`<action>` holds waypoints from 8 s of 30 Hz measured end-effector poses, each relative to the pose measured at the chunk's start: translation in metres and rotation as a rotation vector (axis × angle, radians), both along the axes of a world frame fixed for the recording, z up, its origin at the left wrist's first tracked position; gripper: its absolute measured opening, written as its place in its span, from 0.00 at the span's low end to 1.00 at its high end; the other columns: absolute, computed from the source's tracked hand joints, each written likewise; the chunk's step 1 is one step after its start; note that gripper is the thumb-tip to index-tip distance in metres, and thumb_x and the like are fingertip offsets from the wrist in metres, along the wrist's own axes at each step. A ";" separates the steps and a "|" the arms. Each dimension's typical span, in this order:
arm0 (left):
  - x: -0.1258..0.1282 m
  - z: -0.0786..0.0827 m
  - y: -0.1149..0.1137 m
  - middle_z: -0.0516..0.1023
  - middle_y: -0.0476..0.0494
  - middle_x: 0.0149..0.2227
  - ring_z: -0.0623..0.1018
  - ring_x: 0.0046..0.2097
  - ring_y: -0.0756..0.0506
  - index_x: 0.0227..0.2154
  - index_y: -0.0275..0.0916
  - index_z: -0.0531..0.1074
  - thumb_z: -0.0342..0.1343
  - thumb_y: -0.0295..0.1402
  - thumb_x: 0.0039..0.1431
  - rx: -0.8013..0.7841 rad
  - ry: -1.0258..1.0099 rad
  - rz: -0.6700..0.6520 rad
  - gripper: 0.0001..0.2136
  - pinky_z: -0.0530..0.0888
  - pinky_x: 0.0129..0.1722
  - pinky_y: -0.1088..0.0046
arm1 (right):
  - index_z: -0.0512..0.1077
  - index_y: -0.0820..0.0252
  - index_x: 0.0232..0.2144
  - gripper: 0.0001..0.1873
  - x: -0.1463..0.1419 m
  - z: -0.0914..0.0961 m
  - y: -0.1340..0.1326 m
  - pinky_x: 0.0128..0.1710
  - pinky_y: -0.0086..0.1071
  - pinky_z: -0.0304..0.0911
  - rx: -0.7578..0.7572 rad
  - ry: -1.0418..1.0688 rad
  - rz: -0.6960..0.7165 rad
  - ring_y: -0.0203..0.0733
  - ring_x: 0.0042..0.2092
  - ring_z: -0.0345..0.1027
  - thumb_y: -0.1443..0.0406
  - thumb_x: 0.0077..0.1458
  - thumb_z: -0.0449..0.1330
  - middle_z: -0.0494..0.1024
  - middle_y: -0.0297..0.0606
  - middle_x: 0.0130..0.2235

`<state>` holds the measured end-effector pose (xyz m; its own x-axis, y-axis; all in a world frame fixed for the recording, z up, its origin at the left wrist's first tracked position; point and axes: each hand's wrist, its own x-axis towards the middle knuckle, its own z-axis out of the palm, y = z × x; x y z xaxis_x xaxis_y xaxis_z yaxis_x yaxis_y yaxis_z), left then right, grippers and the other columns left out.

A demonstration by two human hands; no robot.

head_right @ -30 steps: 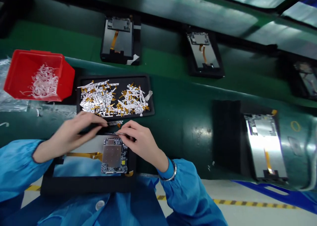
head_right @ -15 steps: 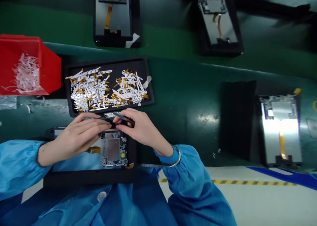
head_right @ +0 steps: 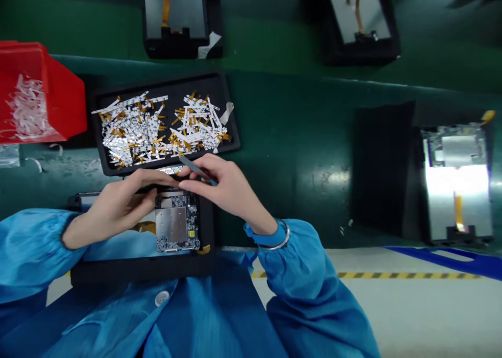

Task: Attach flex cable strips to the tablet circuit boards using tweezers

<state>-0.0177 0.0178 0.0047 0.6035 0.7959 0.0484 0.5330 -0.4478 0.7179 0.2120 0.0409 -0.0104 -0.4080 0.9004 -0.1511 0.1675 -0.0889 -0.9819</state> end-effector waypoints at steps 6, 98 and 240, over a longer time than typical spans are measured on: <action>-0.002 -0.006 0.000 0.80 0.44 0.48 0.80 0.49 0.46 0.52 0.38 0.66 0.46 0.22 0.65 0.139 0.024 -0.109 0.15 0.77 0.48 0.67 | 0.79 0.53 0.28 0.16 0.012 0.008 -0.006 0.25 0.30 0.62 0.056 0.119 -0.229 0.35 0.31 0.63 0.52 0.61 0.61 0.68 0.35 0.29; 0.019 -0.003 -0.025 0.72 0.44 0.37 0.70 0.38 0.44 0.34 0.38 0.64 0.51 0.31 0.68 0.377 0.174 -0.291 0.06 0.62 0.37 0.63 | 0.76 0.57 0.45 0.11 -0.017 -0.001 -0.185 0.08 0.20 0.55 -0.401 0.142 -0.630 0.27 0.11 0.60 0.64 0.60 0.62 0.79 0.30 0.26; -0.013 -0.018 -0.034 0.79 0.44 0.52 0.75 0.55 0.41 0.51 0.42 0.73 0.51 0.31 0.68 0.160 -0.036 -0.487 0.12 0.73 0.56 0.59 | 0.72 0.58 0.37 0.06 -0.019 -0.029 -0.157 0.28 0.25 0.69 0.735 -0.623 -0.325 0.30 0.27 0.72 0.72 0.58 0.64 0.82 0.34 0.33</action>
